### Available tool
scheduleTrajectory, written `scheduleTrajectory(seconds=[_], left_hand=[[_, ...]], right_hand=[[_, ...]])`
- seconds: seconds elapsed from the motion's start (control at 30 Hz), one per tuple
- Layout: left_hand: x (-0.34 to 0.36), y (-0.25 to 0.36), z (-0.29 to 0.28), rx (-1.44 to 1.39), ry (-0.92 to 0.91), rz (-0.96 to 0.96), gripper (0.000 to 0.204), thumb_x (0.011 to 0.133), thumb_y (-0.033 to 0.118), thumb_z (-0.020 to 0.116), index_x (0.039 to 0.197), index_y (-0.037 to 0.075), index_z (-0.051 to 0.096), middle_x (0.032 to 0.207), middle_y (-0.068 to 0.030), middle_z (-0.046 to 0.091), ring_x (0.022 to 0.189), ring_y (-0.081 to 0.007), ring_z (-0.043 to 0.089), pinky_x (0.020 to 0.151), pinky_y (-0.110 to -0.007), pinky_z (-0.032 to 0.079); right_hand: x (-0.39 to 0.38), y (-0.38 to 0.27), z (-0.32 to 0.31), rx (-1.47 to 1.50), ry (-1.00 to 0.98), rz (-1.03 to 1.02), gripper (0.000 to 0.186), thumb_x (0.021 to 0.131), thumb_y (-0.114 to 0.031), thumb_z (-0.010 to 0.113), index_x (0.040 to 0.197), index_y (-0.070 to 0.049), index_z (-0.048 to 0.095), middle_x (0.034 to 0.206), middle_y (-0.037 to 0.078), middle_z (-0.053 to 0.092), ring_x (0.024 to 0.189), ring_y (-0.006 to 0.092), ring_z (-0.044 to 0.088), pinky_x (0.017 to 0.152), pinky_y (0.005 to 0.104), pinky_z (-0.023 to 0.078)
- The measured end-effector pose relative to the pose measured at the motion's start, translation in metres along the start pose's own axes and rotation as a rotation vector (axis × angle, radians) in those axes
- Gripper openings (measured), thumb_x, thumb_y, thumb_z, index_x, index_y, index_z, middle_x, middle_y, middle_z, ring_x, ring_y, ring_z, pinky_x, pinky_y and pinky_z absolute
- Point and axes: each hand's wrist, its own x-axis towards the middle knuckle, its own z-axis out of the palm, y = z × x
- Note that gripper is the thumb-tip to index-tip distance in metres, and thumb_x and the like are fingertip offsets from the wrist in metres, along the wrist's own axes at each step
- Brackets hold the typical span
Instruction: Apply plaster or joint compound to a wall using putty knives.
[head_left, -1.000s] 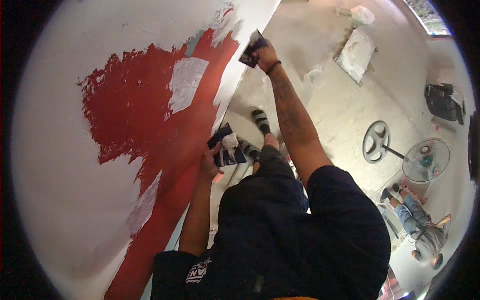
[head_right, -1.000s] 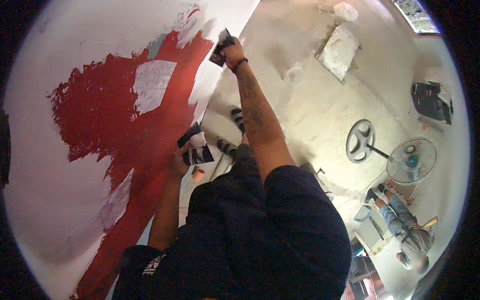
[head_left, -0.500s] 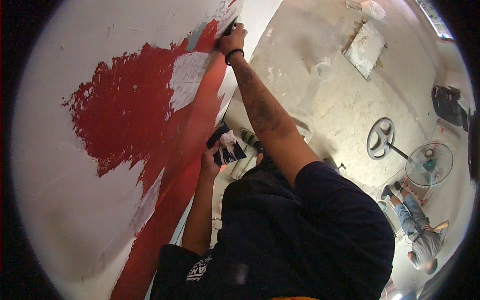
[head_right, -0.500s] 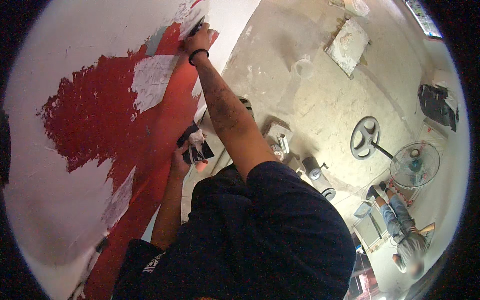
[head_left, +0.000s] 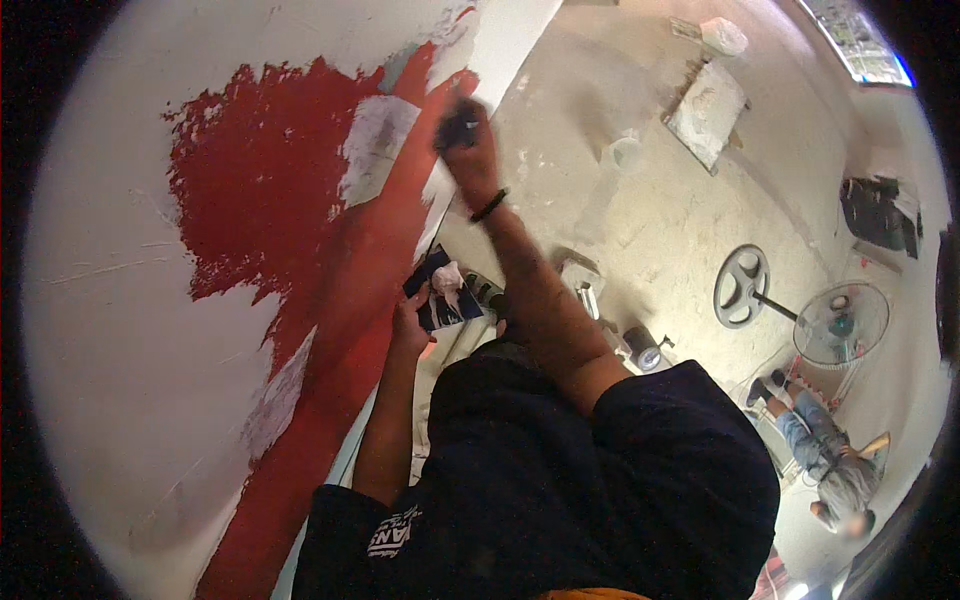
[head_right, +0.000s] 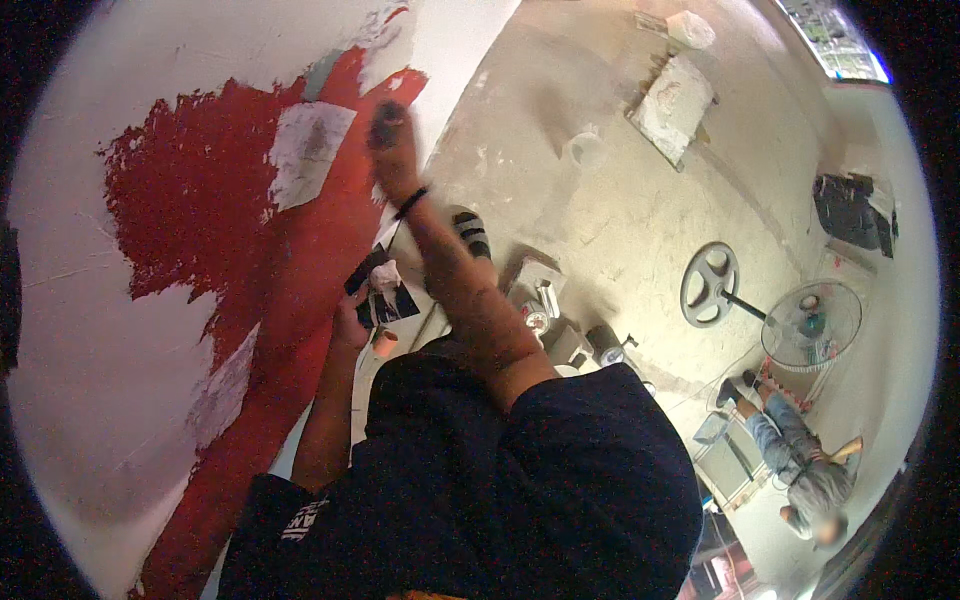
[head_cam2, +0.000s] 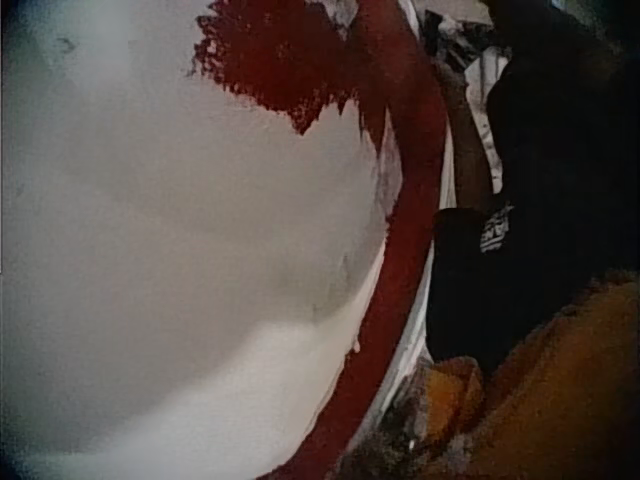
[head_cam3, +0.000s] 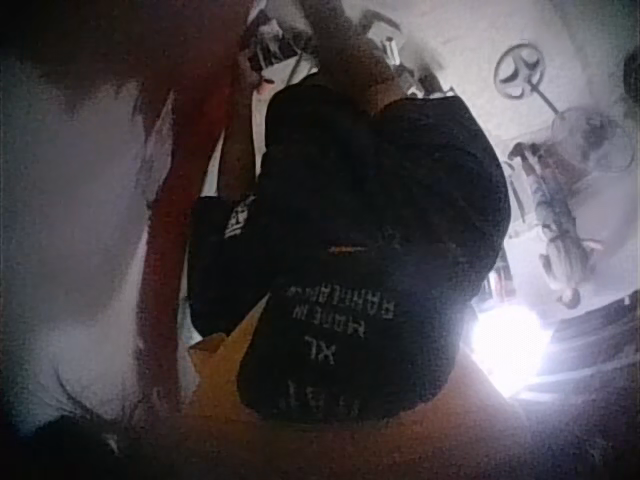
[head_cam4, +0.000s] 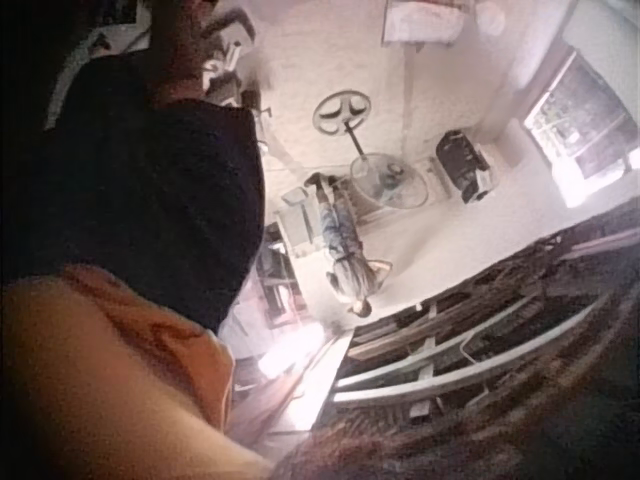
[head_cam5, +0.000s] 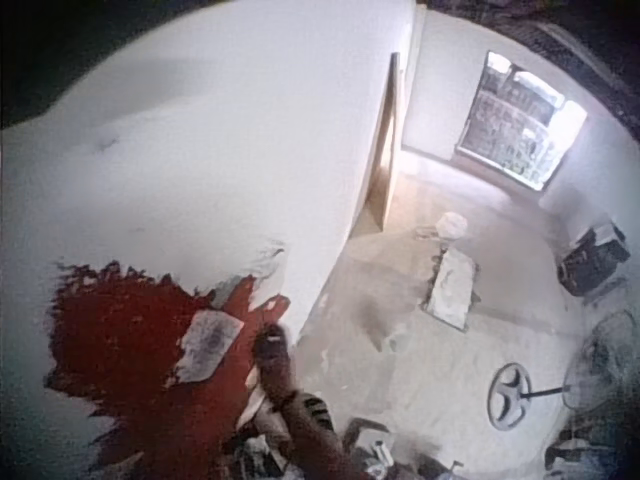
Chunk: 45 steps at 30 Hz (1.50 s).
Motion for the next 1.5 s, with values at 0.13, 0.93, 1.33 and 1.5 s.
scheduleTrajectory(seconds=[0.13,0.93,1.33,1.5], left_hand=[[-0.015,0.041,0.023,0.401,-0.196,0.28,0.031,0.088,0.016,0.052,0.116,0.004,0.048,0.107,-0.0063,0.057,0.096,-0.0167,0.057,0.08,-0.034,0.049],[-0.011,0.007,0.012,-0.378,-0.03,-0.02,0.031,0.083,0.01,0.058,0.113,0.007,0.05,0.1,-0.0029,0.058,0.087,-0.0146,0.058,0.07,-0.03,0.05],[-0.079,0.132,0.079,-0.55,-0.183,0.272,0.016,0.086,0.007,0.054,0.101,0.003,0.054,0.091,-0.0071,0.062,0.078,-0.0185,0.062,0.069,-0.033,0.054],[-0.1,0.134,0.084,-0.538,-0.087,0.316,0.016,0.085,0.006,0.055,0.1,0.001,0.053,0.089,-0.0072,0.061,0.075,-0.0189,0.063,0.066,-0.031,0.055]], right_hand=[[0.109,0.066,-0.117,-0.199,0.21,0.253,0.021,0.082,-0.001,0.048,0.102,-0.001,0.051,0.079,0.008,0.057,0.065,0.0161,0.055,0.053,0.0289,0.047],[-0.014,-0.038,0.043,-0.625,0.053,-0.29,0.047,0.068,0.007,0.049,0.115,0.003,0.044,0.106,0.018,0.052,0.102,0.0341,0.05,0.087,0.0384,0.041],[-0.145,-0.192,-0.041,-0.264,-0.474,-0.072,0.059,0.068,0.018,0.046,0.124,-0.002,0.044,0.118,0.009,0.053,0.109,0.0213,0.053,0.098,0.0337,0.038],[-0.168,-0.184,-0.023,-0.605,-0.656,-0.363,0.058,0.066,0.011,0.051,0.121,-0.004,0.043,0.12,0.016,0.043,0.117,0.0297,0.043,0.096,0.0373,0.038]])
